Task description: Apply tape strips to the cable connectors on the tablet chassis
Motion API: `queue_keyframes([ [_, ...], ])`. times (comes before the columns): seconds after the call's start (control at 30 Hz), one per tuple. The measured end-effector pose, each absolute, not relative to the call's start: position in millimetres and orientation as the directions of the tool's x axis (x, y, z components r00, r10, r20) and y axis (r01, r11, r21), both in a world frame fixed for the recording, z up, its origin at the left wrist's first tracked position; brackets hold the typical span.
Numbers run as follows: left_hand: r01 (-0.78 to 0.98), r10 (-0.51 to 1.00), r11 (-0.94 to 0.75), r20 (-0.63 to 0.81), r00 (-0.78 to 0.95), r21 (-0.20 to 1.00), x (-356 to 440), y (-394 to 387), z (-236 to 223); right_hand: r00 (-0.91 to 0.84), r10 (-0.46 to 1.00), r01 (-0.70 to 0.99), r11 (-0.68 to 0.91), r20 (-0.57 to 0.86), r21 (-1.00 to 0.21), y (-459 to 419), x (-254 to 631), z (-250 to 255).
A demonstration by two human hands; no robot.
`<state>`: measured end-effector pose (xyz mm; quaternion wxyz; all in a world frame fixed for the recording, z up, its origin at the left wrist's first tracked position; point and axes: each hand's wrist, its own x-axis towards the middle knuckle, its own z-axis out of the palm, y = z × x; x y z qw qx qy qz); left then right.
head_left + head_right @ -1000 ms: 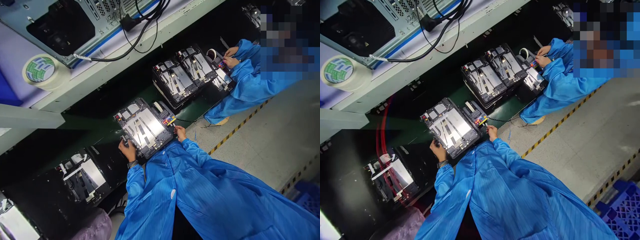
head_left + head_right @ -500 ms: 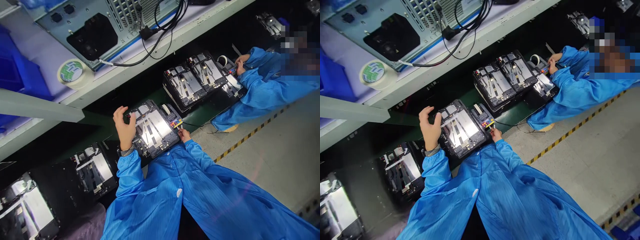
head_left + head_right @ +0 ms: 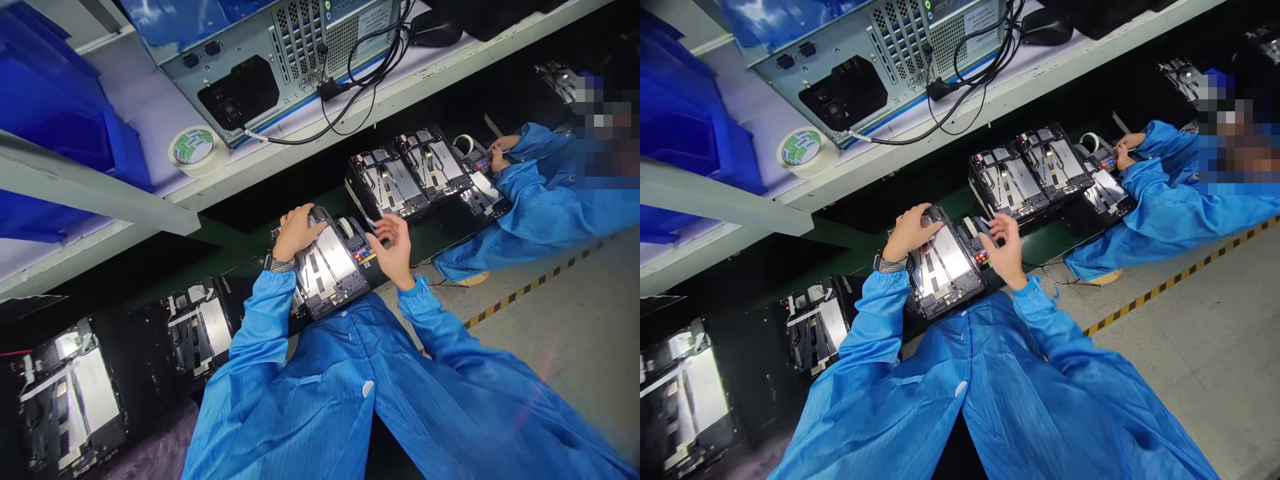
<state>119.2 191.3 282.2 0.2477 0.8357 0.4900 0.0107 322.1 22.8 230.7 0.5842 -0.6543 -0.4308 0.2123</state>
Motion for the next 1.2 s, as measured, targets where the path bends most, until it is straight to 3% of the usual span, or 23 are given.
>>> queue_keyframes([
  [0.17, 0.809, 0.814, -0.353, -0.272, 0.513, 0.47, 111.0, 202.7, 284.9, 0.095, 0.946, 0.551, 0.21, 0.311, -0.807, 128.2, 319.6, 257.6],
  [0.27, 0.817, 0.818, -0.282, -0.319, 0.479, 0.503, 108.0, 208.0, 283.8, -0.148, 0.949, 0.605, 0.31, 0.278, -0.733, 165.0, 318.7, 256.3],
  [0.37, 0.817, 0.821, -0.257, -0.33, 0.466, 0.515, 105.7, 212.0, 282.0, -0.285, 0.934, 0.619, 0.351, 0.215, -0.703, 176.9, 323.6, 258.0],
  [0.9, 0.777, 0.764, -0.226, -0.388, 0.515, 0.588, 103.0, 223.2, 285.1, -0.428, 0.902, 0.681, 0.357, 0.048, -0.64, 192.3, 332.5, 276.7],
  [1.2, 0.789, 0.761, -0.215, -0.408, 0.505, 0.575, 107.0, 225.2, 288.6, -0.472, 0.87, 0.679, 0.46, 0.141, -0.572, 198.0, 323.1, 289.5],
])
